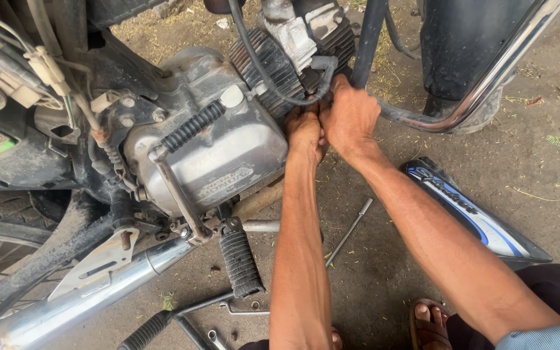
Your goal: The person works on a motorcycle engine while the bike rests on its stand. They first adjust and tighten a fitting near the engine casing by hand, then use a T-handle wrench to repeatedly turn a bolt on the engine mount, steadying the bike with the other hand.
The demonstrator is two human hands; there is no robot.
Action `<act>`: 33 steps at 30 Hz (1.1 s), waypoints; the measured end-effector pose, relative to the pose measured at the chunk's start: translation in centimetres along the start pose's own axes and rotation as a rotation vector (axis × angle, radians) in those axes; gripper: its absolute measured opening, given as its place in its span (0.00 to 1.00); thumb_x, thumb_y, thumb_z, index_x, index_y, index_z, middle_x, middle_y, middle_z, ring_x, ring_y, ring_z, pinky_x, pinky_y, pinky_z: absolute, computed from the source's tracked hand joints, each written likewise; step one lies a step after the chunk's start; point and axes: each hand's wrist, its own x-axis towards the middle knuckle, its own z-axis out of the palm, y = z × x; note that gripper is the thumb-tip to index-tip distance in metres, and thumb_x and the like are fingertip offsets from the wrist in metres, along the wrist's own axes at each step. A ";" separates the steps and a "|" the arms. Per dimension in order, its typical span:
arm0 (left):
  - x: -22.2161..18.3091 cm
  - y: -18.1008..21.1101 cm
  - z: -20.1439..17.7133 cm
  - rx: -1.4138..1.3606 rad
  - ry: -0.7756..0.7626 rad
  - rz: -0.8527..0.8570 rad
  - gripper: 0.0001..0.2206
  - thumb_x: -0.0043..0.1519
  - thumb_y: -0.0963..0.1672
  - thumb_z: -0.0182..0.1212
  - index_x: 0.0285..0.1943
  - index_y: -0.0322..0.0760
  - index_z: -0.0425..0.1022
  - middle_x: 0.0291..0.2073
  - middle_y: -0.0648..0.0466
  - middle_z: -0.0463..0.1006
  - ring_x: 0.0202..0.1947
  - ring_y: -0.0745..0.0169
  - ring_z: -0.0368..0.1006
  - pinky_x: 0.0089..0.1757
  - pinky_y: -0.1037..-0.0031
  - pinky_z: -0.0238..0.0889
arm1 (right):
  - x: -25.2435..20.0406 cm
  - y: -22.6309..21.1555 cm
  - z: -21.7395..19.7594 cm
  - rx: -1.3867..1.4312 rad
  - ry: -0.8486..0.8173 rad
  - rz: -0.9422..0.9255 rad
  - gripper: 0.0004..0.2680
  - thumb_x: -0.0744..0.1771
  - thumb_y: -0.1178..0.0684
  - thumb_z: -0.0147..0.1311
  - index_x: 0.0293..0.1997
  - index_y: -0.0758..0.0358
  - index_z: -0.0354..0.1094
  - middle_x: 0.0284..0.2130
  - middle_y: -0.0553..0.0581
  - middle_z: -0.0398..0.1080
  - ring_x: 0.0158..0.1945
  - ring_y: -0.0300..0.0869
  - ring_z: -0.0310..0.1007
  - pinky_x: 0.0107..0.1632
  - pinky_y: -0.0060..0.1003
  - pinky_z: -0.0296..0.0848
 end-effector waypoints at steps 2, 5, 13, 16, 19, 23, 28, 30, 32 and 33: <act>-0.2 0.1 0.1 -0.009 -0.011 -0.007 0.11 0.68 0.40 0.49 0.56 0.33 0.71 0.19 0.56 0.71 0.10 0.73 0.55 0.13 0.78 0.46 | -0.2 0.1 0.0 0.008 0.018 0.003 0.08 0.62 0.56 0.65 0.36 0.65 0.68 0.21 0.67 0.73 0.28 0.63 0.77 0.32 0.57 0.72; -0.4 0.5 0.3 -0.014 -0.034 -0.003 0.08 0.69 0.42 0.53 0.51 0.31 0.72 0.18 0.57 0.68 0.09 0.73 0.53 0.12 0.78 0.44 | -0.2 0.4 0.1 0.064 0.037 0.016 0.08 0.62 0.55 0.66 0.34 0.63 0.68 0.23 0.65 0.74 0.28 0.61 0.77 0.33 0.57 0.72; -0.4 0.3 0.2 -0.052 -0.039 -0.025 0.12 0.70 0.46 0.50 0.42 0.32 0.73 0.17 0.57 0.68 0.09 0.73 0.52 0.12 0.78 0.44 | -0.2 0.3 0.0 0.074 0.040 0.029 0.10 0.62 0.53 0.68 0.34 0.63 0.68 0.22 0.65 0.74 0.28 0.62 0.77 0.32 0.58 0.71; -0.6 0.4 0.3 -0.021 -0.005 -0.031 0.12 0.70 0.47 0.52 0.41 0.33 0.73 0.16 0.58 0.64 0.09 0.73 0.51 0.12 0.78 0.43 | -0.3 0.2 0.4 0.031 0.072 0.009 0.10 0.62 0.53 0.68 0.36 0.63 0.68 0.21 0.67 0.73 0.27 0.63 0.76 0.32 0.58 0.71; -0.7 0.7 0.4 -0.014 0.005 -0.025 0.10 0.70 0.45 0.52 0.43 0.32 0.72 0.16 0.57 0.65 0.09 0.73 0.52 0.12 0.78 0.43 | -0.4 0.6 1.0 0.016 0.099 -0.007 0.09 0.63 0.55 0.66 0.36 0.64 0.68 0.21 0.67 0.73 0.27 0.63 0.76 0.32 0.58 0.71; -1.0 1.0 0.3 -0.023 -0.010 -0.025 0.09 0.66 0.37 0.44 0.49 0.32 0.70 0.24 0.55 0.75 0.11 0.72 0.55 0.13 0.78 0.46 | 0.0 0.3 0.9 0.045 0.064 0.017 0.07 0.63 0.57 0.64 0.37 0.64 0.68 0.22 0.67 0.73 0.27 0.62 0.77 0.32 0.58 0.72; -0.1 0.2 0.0 -0.005 -0.038 -0.015 0.09 0.67 0.38 0.44 0.48 0.26 0.71 0.21 0.53 0.69 0.10 0.74 0.54 0.12 0.79 0.45 | 0.5 -0.4 -0.2 0.033 -0.002 0.049 0.10 0.60 0.60 0.63 0.39 0.67 0.66 0.23 0.71 0.73 0.30 0.65 0.77 0.34 0.60 0.72; -0.2 0.3 0.0 -0.029 -0.054 -0.004 0.09 0.67 0.38 0.44 0.48 0.26 0.71 0.21 0.53 0.70 0.10 0.74 0.54 0.12 0.79 0.45 | 0.8 -0.4 -0.3 0.031 -0.018 0.055 0.10 0.59 0.61 0.63 0.39 0.67 0.66 0.23 0.71 0.73 0.30 0.66 0.77 0.34 0.60 0.72; -0.2 0.2 -0.1 -0.052 -0.067 0.006 0.09 0.67 0.37 0.43 0.47 0.26 0.71 0.21 0.53 0.70 0.10 0.73 0.54 0.12 0.79 0.45 | 1.0 -0.5 -0.4 0.029 -0.035 0.061 0.11 0.59 0.61 0.63 0.40 0.68 0.65 0.23 0.72 0.73 0.31 0.66 0.77 0.35 0.60 0.72; -0.1 0.1 -0.1 -0.043 -0.069 0.010 0.08 0.66 0.37 0.44 0.47 0.26 0.71 0.21 0.53 0.70 0.10 0.73 0.54 0.12 0.79 0.45 | 1.1 -0.5 -0.5 0.024 -0.047 0.053 0.11 0.59 0.61 0.63 0.41 0.70 0.65 0.24 0.72 0.73 0.31 0.67 0.77 0.36 0.60 0.73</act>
